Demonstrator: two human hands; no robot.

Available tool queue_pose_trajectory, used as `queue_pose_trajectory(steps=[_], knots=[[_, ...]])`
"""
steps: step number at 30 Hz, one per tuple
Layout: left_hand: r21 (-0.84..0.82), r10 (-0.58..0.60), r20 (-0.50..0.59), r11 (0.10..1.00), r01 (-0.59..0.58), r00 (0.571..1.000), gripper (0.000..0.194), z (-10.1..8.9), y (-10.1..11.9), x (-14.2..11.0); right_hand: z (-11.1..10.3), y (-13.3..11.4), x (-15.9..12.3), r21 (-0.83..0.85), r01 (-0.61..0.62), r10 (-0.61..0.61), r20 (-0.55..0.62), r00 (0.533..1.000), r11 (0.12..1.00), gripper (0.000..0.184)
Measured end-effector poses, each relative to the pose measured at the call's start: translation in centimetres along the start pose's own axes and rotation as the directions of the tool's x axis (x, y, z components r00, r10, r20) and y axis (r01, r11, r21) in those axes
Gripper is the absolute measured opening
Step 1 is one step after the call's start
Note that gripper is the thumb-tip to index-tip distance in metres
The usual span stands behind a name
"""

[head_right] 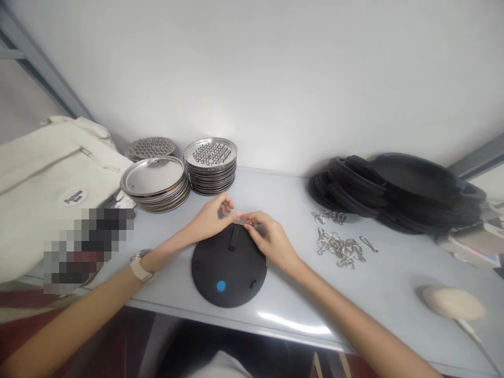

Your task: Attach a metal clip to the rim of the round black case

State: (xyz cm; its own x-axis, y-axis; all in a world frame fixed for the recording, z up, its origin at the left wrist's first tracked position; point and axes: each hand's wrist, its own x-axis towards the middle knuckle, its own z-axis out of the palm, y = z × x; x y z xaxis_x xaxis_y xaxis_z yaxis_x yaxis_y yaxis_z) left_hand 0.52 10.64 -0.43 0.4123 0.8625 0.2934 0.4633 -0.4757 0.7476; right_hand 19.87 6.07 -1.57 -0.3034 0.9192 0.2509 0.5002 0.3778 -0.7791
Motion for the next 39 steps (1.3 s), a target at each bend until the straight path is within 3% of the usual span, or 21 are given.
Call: queue_pose_trajectory(steps=[1, 2, 4, 8, 12, 17, 20, 23, 28, 36, 39], knots=[[0.119, 0.035, -0.036, 0.992, -0.030, 0.999, 0.026, -0.2, 0.5, -0.3, 0.0, 0.0, 0.0, -0.004, 0.013, -0.013, 0.001, 1.000, 1.000, 0.019], [0.234, 0.088, -0.006, 0.969, -0.084, 0.996, 0.027, -0.5, 1.1, -0.6, 0.0, 0.0, 0.0, -0.009, 0.024, -0.024, 0.007, 1.000, 1.000, 0.020], [0.410, 0.179, 0.164, 0.882, -0.232, 0.970, 0.028, -1.0, 2.1, -1.3, 0.0, -0.1, 0.1, -0.013, 0.033, -0.032, 0.020, 0.999, 0.999, 0.022], [0.495, 0.187, 0.369, 0.789, -0.363, 0.911, 0.029, -1.4, 3.0, -1.9, -0.2, -0.3, 0.1, -0.017, 0.039, -0.039, 0.026, 0.999, 0.999, 0.025], [0.477, 0.179, 0.387, 0.801, -0.362, 0.905, 0.028, -1.1, 2.8, -1.7, -0.2, -0.4, 0.2, -0.029, 0.032, -0.031, 0.035, 0.999, 0.999, 0.026], [0.380, 0.063, 0.333, 0.904, -0.196, 0.941, 0.024, -0.7, 2.7, -1.7, -0.4, -0.5, 0.3, -0.038, 0.044, -0.041, 0.054, 0.998, 0.998, 0.027], [0.331, 0.051, 0.332, 0.929, -0.167, 0.942, 0.023, -0.7, 2.8, -1.8, -0.6, -0.7, 0.3, -0.034, 0.043, -0.040, 0.089, 0.995, 0.998, 0.028], [0.279, 0.110, 0.395, 0.932, -0.233, 0.912, 0.022, -1.2, 2.6, -1.7, -0.9, -1.0, 0.3, -0.012, 0.046, -0.044, 0.167, 0.985, 0.999, 0.028], [0.113, 0.264, 0.543, 0.918, -0.380, 0.797, 0.018, -2.6, 2.1, -0.9, -0.8, -1.4, -0.1, 0.091, -0.013, -0.011, 0.263, 0.965, 0.996, 0.026], [-0.011, 0.276, 0.599, 0.942, -0.336, 0.752, 0.019, -3.5, 1.5, -0.5, -0.4, -1.5, -0.4, 0.238, -0.091, 0.002, 0.349, 0.937, 0.967, 0.026], [-0.018, 0.276, 0.591, 0.944, -0.329, 0.758, 0.018, -3.7, 1.5, -0.5, -0.4, -1.5, -0.5, 0.246, -0.105, 0.010, 0.359, 0.933, 0.963, 0.025]])
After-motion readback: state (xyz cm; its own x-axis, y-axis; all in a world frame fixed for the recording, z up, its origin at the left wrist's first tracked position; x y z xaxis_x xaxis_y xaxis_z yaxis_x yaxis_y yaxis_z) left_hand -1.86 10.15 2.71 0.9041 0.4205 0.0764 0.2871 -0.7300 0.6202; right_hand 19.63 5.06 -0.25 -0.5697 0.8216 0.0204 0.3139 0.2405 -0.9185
